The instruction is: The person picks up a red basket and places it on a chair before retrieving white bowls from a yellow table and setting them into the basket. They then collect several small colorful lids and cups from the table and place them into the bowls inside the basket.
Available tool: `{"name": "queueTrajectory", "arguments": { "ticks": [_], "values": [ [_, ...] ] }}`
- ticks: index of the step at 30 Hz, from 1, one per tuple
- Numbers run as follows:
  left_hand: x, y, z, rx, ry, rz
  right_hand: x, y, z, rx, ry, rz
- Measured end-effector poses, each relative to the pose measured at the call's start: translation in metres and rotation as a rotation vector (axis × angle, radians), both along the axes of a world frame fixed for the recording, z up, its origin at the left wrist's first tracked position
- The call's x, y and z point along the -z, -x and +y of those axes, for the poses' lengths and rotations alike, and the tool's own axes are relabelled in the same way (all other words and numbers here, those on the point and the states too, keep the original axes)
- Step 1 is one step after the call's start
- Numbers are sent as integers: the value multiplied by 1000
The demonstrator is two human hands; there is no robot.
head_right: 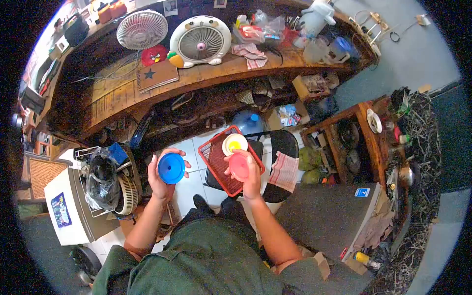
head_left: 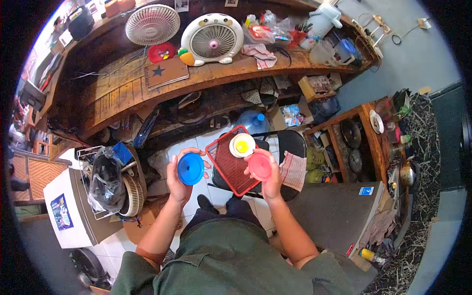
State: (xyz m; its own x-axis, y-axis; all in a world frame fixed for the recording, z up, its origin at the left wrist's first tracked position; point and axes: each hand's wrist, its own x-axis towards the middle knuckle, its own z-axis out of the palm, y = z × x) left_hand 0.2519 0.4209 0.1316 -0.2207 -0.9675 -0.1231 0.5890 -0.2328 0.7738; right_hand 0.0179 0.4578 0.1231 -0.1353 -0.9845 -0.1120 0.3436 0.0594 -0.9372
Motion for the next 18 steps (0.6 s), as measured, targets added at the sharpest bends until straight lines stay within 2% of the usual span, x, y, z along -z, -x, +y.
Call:
{"name": "queueTrajectory", "arguments": {
  "ticks": [7, 9, 11, 13, 18],
  "values": [
    [17, 33, -30, 56, -82, -5, 18, 29, -37, -145, 22, -78],
    [19, 53, -40, 22, -78, -14, 23, 42, -51, -124, -22, -43],
    [23, 74, -49, -19, -101, -33, 24, 61, -66, -201, -22, -75],
    [29, 94, -59, -54, -121, -54, 25, 77, -81, -147, -42, -28],
    [55, 136, -82, -23, -133, -157, 64, 126, -118, -183, -44, -59]
  ]
}}
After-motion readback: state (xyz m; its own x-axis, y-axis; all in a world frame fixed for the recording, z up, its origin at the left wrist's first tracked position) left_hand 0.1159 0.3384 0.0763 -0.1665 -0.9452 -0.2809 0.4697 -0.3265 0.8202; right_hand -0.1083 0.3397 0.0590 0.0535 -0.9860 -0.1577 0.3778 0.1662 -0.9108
